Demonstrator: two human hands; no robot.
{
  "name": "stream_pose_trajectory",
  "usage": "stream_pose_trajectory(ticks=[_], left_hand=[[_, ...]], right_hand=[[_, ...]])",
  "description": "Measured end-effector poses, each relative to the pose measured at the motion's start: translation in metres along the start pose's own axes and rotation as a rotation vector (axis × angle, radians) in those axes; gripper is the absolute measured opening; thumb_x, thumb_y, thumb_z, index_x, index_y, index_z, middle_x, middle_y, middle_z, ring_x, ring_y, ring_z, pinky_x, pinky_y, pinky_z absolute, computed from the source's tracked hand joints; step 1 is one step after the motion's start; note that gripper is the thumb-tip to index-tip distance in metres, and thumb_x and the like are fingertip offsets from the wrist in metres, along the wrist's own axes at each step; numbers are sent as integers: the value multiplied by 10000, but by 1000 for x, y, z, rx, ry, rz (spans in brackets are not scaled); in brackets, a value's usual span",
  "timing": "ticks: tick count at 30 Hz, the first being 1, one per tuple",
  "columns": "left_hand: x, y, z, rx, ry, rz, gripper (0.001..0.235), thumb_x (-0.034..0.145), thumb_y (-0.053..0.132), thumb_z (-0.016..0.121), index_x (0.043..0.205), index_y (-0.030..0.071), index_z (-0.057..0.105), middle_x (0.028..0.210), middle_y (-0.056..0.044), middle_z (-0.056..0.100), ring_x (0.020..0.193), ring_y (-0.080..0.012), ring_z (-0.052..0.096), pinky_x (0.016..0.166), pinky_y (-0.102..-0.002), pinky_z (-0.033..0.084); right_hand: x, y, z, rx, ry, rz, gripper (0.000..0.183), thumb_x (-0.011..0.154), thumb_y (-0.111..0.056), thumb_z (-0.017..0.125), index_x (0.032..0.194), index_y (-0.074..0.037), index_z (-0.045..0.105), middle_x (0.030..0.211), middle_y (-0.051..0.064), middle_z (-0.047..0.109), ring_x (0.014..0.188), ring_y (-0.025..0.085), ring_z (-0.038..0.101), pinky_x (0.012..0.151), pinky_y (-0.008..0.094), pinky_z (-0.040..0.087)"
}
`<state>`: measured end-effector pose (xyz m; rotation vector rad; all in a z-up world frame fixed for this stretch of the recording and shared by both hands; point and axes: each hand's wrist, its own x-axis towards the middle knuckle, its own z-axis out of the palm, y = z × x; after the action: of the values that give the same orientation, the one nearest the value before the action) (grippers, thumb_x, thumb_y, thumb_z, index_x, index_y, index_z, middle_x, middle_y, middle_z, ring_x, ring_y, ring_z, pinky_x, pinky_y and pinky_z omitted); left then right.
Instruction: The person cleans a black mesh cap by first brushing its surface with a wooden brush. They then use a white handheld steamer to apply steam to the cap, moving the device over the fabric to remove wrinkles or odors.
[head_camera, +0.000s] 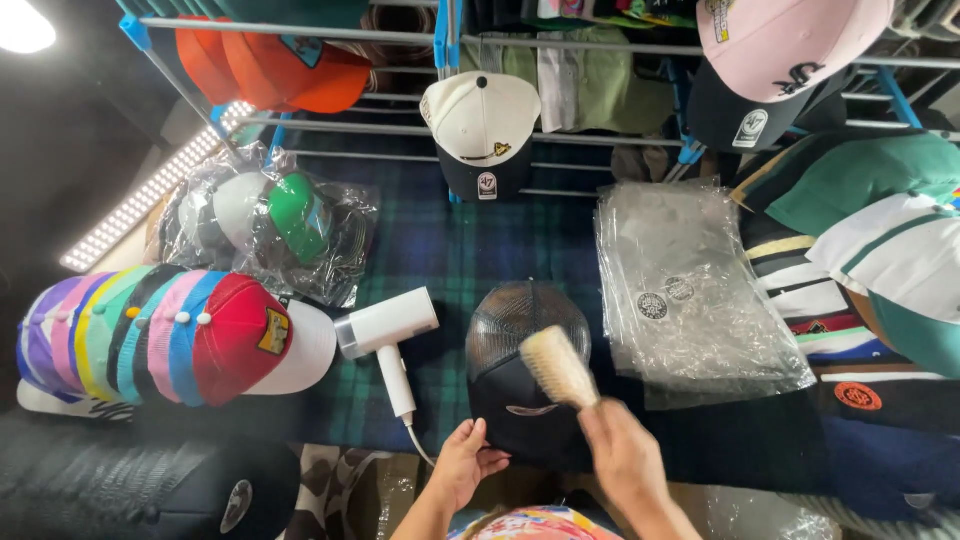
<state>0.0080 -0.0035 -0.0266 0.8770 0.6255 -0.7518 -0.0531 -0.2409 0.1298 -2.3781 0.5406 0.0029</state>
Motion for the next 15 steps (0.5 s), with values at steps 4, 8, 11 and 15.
stream_pose_trajectory(ticks=[4, 8, 11, 15], left_hand=[[2, -6, -4, -9, -15, -14, 363, 956, 369, 704, 876, 136, 438, 723, -79, 474, 659, -319, 725, 689, -474, 644], [-2, 1, 2, 8, 17, -34, 336, 993, 356, 662, 903, 143, 418, 861, -78, 464, 670, -296, 700, 724, -476, 647], [0, 9, 6, 38, 14, -49, 346, 1005, 354, 648, 880, 125, 421, 817, -96, 467, 696, -315, 710, 723, -484, 641], [-46, 33, 27, 247, 117, -84, 344, 1006, 412, 585, 1043, 79, 507, 991, -150, 524, 811, -369, 784, 728, -455, 625]], right_hand=[[1, -24, -38, 138, -16, 591, 483, 1023, -523, 452, 1149, -119, 684, 879, 167, 738, 826, 321, 678, 801, 405, 467], [-14, 2, 12, 438, 59, 391, 383, 1050, -405, 441, 1065, -96, 668, 664, 103, 610, 542, 270, 575, 568, 391, 460], [-5, 13, 19, 603, 27, 635, 450, 1049, -389, 449, 1058, -13, 696, 569, 99, 479, 433, 209, 440, 407, 351, 346], [-18, -15, -27, 478, 149, 633, 460, 1045, -384, 491, 1142, -29, 768, 676, 137, 596, 596, 262, 549, 598, 379, 453]])
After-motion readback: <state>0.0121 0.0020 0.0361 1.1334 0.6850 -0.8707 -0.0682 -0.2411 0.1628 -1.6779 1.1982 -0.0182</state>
